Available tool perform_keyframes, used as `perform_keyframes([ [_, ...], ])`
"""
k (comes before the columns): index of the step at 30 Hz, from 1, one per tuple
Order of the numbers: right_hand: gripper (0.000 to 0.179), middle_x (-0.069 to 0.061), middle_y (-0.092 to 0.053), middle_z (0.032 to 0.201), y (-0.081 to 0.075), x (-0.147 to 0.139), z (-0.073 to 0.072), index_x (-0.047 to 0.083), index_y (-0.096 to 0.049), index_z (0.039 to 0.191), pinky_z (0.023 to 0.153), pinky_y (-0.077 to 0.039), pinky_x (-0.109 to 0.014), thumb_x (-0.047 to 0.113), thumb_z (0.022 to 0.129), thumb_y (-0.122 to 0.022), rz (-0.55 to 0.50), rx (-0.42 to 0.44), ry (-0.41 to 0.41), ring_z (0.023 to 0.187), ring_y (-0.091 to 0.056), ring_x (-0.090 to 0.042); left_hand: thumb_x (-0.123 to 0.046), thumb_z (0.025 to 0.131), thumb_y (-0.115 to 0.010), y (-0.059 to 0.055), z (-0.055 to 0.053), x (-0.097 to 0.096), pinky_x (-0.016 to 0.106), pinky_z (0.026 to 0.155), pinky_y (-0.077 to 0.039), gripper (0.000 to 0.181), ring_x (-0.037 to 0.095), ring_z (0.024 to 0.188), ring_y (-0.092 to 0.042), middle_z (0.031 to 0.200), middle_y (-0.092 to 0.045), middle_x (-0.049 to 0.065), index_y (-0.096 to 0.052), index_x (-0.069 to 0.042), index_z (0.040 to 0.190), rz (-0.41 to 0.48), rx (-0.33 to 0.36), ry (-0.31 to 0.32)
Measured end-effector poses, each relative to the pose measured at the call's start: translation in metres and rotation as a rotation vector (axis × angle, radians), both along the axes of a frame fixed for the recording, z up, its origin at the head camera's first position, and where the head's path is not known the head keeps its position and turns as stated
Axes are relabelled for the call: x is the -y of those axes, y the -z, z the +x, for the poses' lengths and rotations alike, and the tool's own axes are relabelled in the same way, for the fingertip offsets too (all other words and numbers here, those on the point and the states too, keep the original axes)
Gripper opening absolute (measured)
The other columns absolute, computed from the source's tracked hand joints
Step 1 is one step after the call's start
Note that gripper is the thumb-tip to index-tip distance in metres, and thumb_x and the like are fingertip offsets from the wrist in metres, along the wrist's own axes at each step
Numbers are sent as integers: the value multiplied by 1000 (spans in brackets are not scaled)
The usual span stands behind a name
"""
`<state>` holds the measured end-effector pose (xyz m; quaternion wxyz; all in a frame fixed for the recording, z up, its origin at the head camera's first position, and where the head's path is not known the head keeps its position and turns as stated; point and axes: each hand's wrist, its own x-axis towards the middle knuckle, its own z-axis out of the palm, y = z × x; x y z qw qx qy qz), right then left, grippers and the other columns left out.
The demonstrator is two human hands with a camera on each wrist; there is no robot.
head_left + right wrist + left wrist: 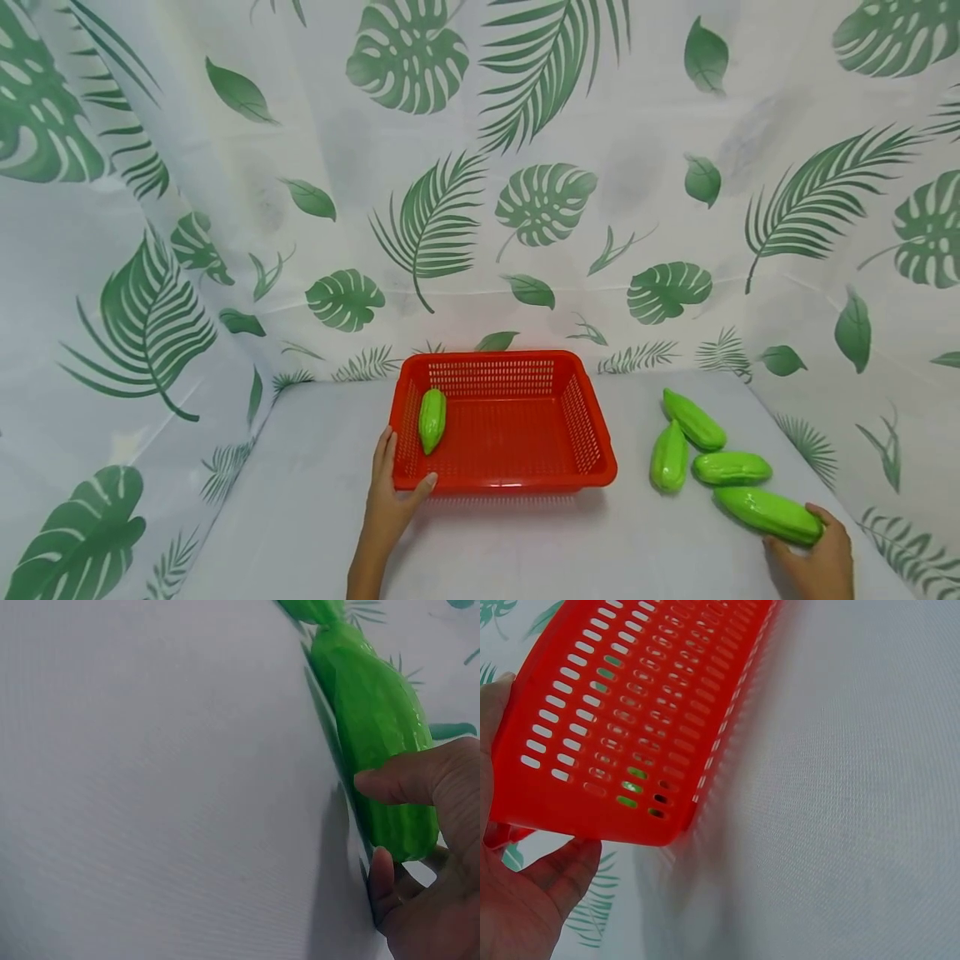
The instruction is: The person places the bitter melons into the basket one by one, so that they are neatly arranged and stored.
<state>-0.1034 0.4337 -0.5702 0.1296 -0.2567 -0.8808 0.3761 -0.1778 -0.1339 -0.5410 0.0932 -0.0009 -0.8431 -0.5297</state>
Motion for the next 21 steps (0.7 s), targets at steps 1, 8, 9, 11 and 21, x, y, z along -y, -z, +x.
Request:
perform_keyframes([
  [1,82,-45,-21,139,0,0,0,-16,-18,142,114,-18,-64,-1,77,-66,-17,13,6,129,-24,-59,-51,82,-73,0,0,0,56,113,-30,100,31,151,-16,165,-10,-2,-18,-14,157,-4,0,-2],
  [8,87,-43,-15,142,-1,0,2,-13,-6,142,118,-14,-60,-6,77,-64,-140,75,-12,133,-23,-56,-45,83,-74,-2,2,3,58,114,-27,98,32,150,-16,164,-12,0,-19,-12,157,-14,-36,-3],
  [9,88,-42,-14,142,-1,-1,2,-13,-5,141,119,-12,-59,-5,78,-65,-151,73,-17,133,-22,-55,-44,83,-74,-2,2,3,58,114,-27,97,33,151,-16,164,-12,0,-19,-12,157,-13,-39,-2],
  [11,89,-40,-17,139,-1,-1,3,-13,-3,140,119,-13,-58,-1,81,-68,-147,65,-32,130,-23,-54,-43,84,-74,-2,1,3,59,114,-27,97,33,151,-16,164,-11,0,-19,-11,157,-12,-41,0],
  [21,83,-36,-27,135,-6,-4,4,-14,-16,140,98,-34,-60,24,89,-70,-154,55,30,125,-34,-53,-45,83,-74,1,1,0,58,114,-27,98,32,151,-14,164,-10,-2,-18,-13,157,12,-23,6],
])
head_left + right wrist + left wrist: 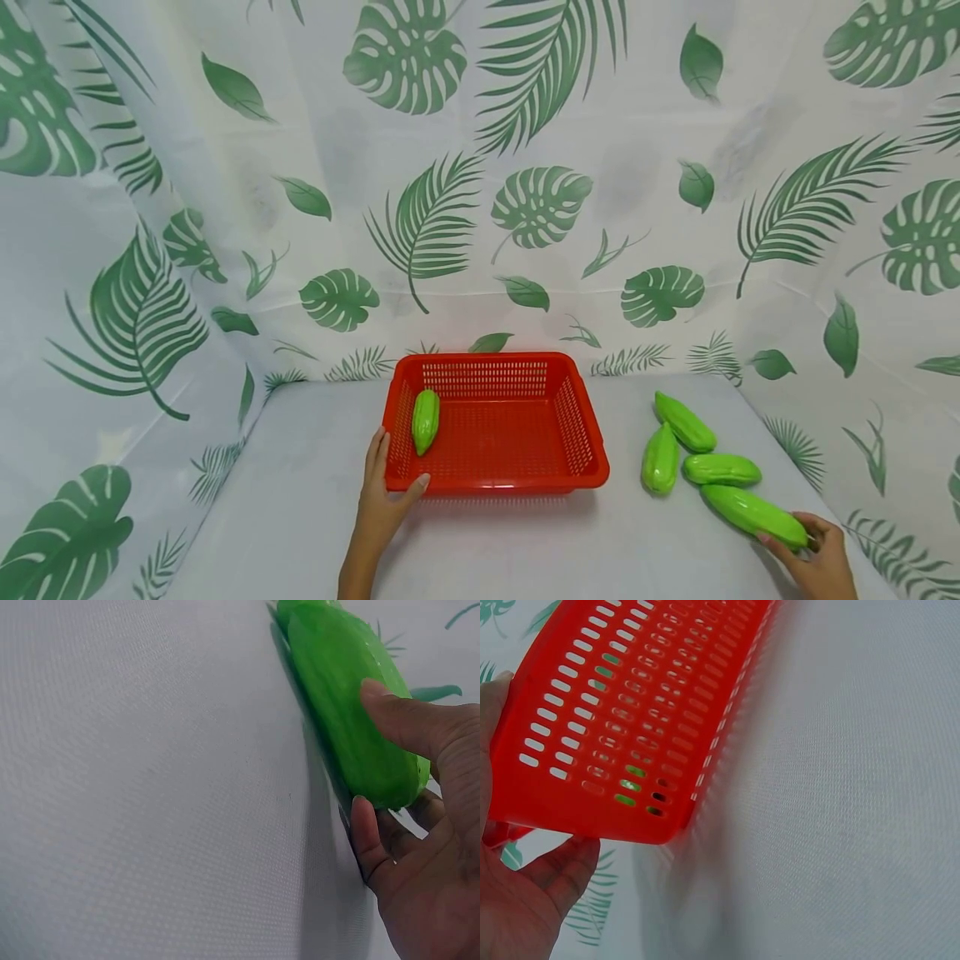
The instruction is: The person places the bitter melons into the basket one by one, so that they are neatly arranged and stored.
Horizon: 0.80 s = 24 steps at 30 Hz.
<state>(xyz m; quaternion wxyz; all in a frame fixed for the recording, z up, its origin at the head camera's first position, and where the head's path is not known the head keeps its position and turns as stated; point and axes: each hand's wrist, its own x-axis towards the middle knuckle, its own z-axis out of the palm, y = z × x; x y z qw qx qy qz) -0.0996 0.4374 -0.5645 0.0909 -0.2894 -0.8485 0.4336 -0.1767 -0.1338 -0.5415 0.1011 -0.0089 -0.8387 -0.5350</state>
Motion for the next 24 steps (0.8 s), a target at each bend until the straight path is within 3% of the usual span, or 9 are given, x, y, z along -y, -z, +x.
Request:
perform_keyframes([
  [3,83,-34,-31,134,3,-3,0,-13,-21,138,99,-37,-59,31,89,-71,-30,19,25,126,-35,-51,-46,83,-74,0,0,0,58,113,-27,98,32,151,-15,164,-11,-2,-18,-12,157,-3,-1,0],
  [5,84,-30,-34,134,5,-5,0,-11,-24,137,95,-45,-44,35,87,-72,-28,39,31,122,-39,-45,-46,83,-74,0,0,0,58,113,-28,98,32,151,-15,164,-11,-2,-18,-12,157,-7,-1,-1],
  [9,83,-22,-40,133,7,-8,2,-6,-30,137,69,-41,-13,41,85,-74,-12,62,37,98,-48,-10,-44,83,-74,1,1,0,58,113,-28,97,33,151,-16,164,-11,-1,-19,-11,157,-10,-7,-1],
  [12,73,-12,-45,129,7,-8,6,11,-36,134,61,-38,-7,46,83,-75,-64,65,56,84,-38,10,-42,84,-74,1,1,0,58,113,-28,96,34,151,-16,164,-12,-1,-19,-11,156,-9,-13,-1],
  [14,64,4,-49,120,4,-5,9,26,-38,129,61,-41,-6,48,82,-75,-139,46,84,80,-36,16,-41,84,-75,1,1,0,58,114,-27,96,34,151,-16,164,-11,-1,-19,-11,157,-7,-15,2],
  [17,51,27,-51,101,-1,1,13,38,-40,119,61,-47,-7,37,83,-77,-359,-87,109,76,-44,20,-43,83,-74,2,1,0,57,114,-28,97,33,151,-15,164,-11,-1,-19,-11,157,-7,-18,3],
  [19,46,34,-51,94,-6,6,15,35,-43,118,62,-50,-9,26,86,-75,-498,-214,79,77,-52,19,-46,83,-74,1,1,0,56,114,-28,98,32,151,-15,164,-11,-1,-18,-12,157,-12,-17,1],
  [21,44,32,-57,92,-11,14,14,28,-45,121,63,-54,-12,14,89,-71,-617,-332,18,79,-59,15,-47,83,-74,1,0,0,55,113,-29,99,31,151,-15,165,-10,-2,-18,-13,157,-15,-16,-3],
  [24,43,25,-62,97,-16,28,8,21,-44,126,65,-56,-16,4,92,-64,-686,-464,-70,85,-63,9,-48,83,-74,1,0,0,55,114,-29,99,31,151,-14,165,-10,-2,-18,-13,157,-10,-13,0],
])
